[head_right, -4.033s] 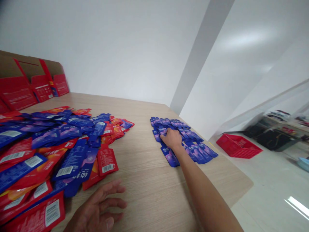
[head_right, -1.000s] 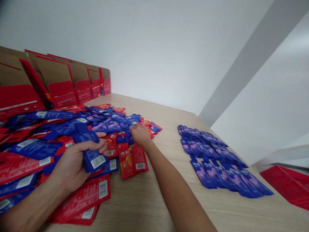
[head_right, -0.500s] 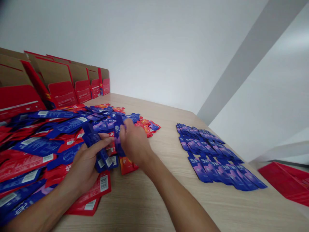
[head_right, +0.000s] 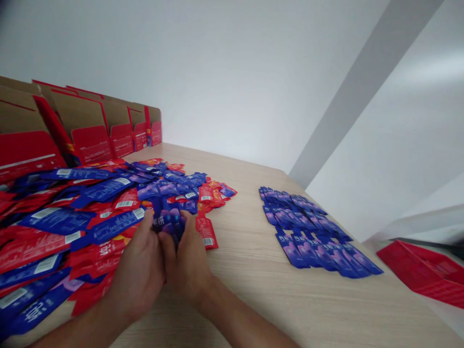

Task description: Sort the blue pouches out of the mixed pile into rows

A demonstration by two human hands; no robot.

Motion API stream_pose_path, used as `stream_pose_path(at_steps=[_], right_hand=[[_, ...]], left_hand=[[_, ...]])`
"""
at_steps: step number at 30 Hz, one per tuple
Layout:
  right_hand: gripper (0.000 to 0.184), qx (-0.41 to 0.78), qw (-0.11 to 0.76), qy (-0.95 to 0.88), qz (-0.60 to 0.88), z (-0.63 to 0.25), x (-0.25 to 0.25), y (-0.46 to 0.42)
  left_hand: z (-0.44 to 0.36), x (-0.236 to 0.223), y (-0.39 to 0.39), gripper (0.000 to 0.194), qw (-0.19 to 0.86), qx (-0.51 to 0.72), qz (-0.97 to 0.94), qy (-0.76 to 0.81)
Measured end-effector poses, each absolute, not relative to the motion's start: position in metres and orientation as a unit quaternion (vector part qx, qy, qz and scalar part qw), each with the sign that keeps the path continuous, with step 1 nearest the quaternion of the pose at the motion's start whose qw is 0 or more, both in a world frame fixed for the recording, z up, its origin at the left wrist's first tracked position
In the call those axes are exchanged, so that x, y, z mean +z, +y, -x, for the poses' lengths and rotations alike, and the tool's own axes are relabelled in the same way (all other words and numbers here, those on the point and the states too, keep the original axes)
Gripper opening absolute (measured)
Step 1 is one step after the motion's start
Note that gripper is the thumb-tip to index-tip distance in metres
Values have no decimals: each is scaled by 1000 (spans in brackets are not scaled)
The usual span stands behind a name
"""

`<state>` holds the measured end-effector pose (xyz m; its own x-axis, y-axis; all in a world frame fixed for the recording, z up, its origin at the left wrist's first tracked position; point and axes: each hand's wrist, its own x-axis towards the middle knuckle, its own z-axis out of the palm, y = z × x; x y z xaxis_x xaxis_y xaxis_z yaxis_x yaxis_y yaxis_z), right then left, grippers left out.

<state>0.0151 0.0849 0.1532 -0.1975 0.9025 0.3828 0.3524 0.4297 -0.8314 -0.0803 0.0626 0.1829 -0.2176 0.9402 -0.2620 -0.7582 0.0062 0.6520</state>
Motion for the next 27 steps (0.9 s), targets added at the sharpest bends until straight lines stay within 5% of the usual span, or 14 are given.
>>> stream_pose_path(at_steps=[5,9,18,23,27], right_hand=[[45,354,504,-663,425,-38,152,98],[47,395,503,-673,372,-45,151,94],[11,167,484,-740,437,-36,148,78],[54,327,407,-787,329,-54,160,52],[80,325,398,-776,367,-82,130,45]], left_hand=[[80,182,66,44,625,648,-220,376],[76,187,65,18,705,597,-107,367],[75,172,67,15,668,606,-99,420],[69,149,54,51,518,671,-288,445],[57,127,36,55,483,576,-484,447]])
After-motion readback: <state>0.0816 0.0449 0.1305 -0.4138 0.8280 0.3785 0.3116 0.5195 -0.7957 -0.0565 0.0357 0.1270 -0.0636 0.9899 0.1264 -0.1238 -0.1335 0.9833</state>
